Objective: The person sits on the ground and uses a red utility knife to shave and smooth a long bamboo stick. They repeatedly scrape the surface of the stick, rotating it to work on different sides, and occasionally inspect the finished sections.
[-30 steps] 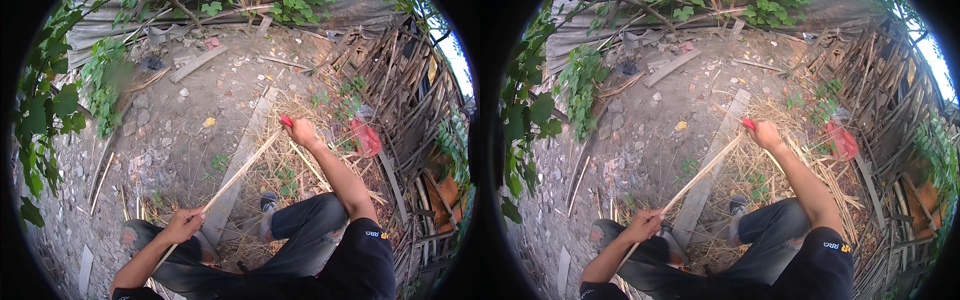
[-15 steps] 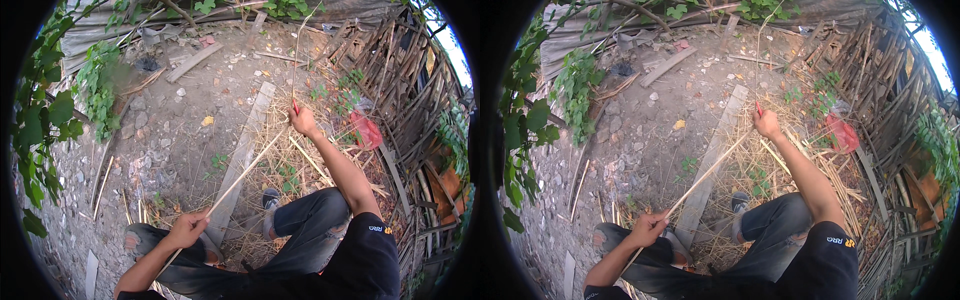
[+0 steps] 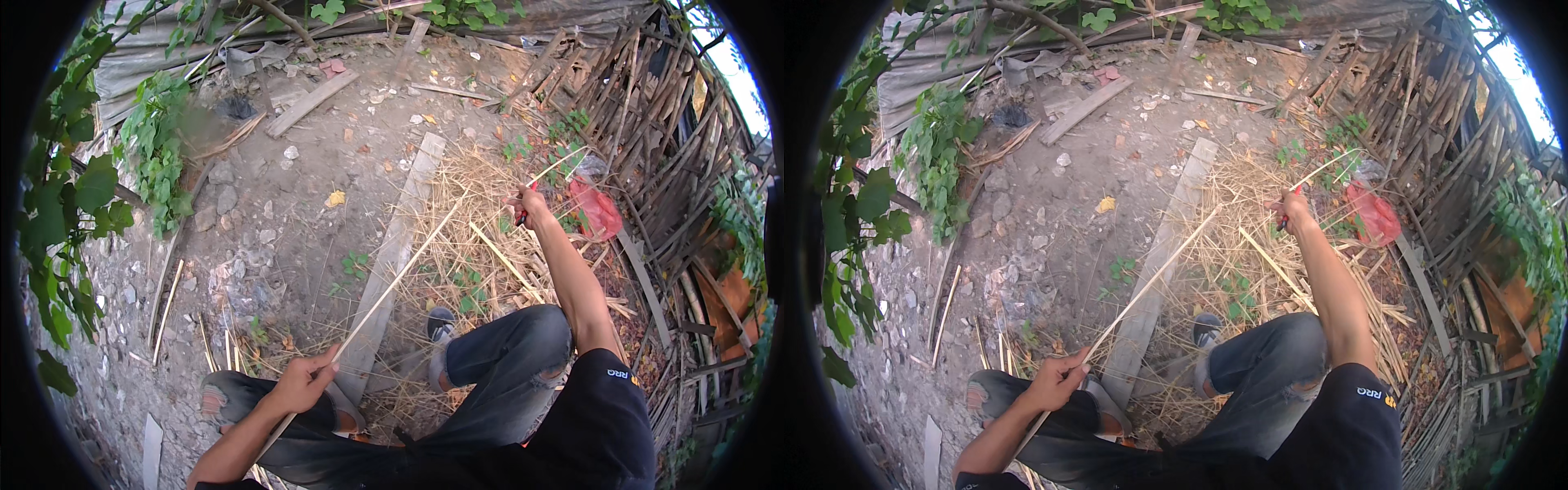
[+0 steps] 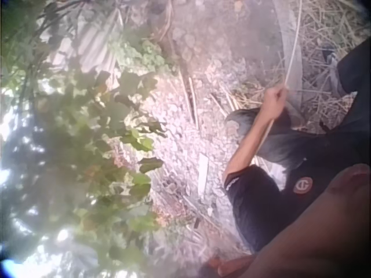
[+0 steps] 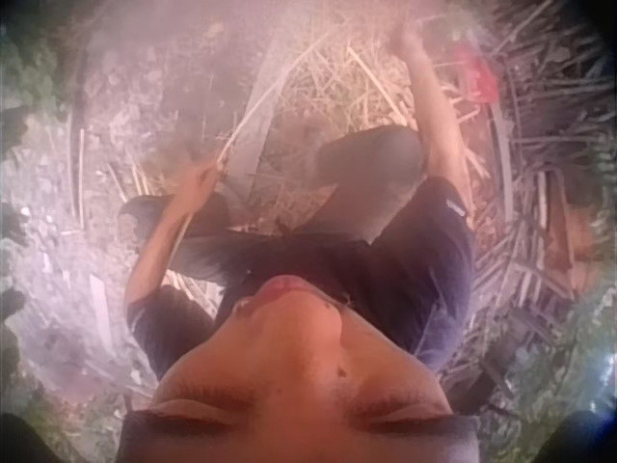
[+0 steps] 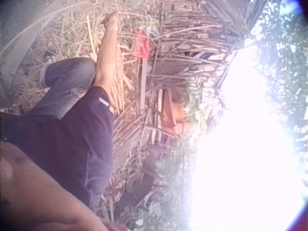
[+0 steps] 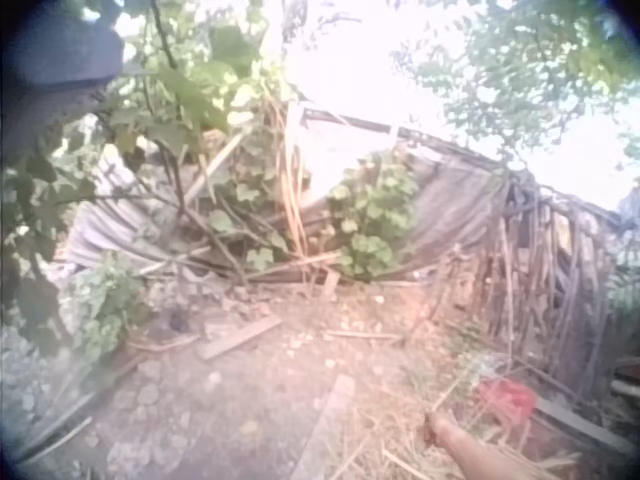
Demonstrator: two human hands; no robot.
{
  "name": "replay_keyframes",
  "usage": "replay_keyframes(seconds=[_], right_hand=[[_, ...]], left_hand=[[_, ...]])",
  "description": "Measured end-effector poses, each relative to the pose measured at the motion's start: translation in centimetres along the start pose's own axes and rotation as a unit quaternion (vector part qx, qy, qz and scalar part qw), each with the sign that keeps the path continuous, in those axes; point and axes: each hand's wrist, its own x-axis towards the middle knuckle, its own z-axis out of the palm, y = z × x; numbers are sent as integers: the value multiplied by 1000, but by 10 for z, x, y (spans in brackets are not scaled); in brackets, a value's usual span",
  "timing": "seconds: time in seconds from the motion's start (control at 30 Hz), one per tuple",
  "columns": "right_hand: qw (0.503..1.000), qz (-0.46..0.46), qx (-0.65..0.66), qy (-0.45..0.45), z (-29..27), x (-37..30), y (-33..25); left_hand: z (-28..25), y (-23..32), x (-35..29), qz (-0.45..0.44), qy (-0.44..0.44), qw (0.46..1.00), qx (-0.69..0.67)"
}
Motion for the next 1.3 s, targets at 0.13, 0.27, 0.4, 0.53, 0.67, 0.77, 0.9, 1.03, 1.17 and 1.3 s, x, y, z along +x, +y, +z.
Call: replay_keyframes(seconds=[0.13,0.27,0.4,0.53,0.67,0.77,0.9,1.03,1.17,1.3], right_hand=[[909,2,-415,-28,6,-20,6],[856,-105,-506,-13,32,-54,-2],[958,-145,-222,-110,66,-85,-22],[936,-166,-185,-249,117,-151,-29],[898,-182,-204,-346,158,-210,-18],[892,-208,-165,-365,171,-215,-9],[913,-213,-104,-333,172,-204,-17],[925,-215,-120,-290,161,-201,-20],[915,-207,-186,-292,162,-201,-10],[868,-291,-300,-269,165,-195,-1]], left_hand=[[-12,18,2,-43,-35,984,-171],[-13,23,14,-23,-74,952,-295],[-12,30,26,-11,-94,942,-323],[-7,35,35,4,-60,955,-292],[-4,36,46,26,-60,956,-287],[-4,45,49,19,-47,962,-269],[-2,46,46,57,-54,953,-292],[3,35,43,71,-17,976,-203],[5,39,39,71,18,983,-168],[5,46,39,74,27,985,-151]])
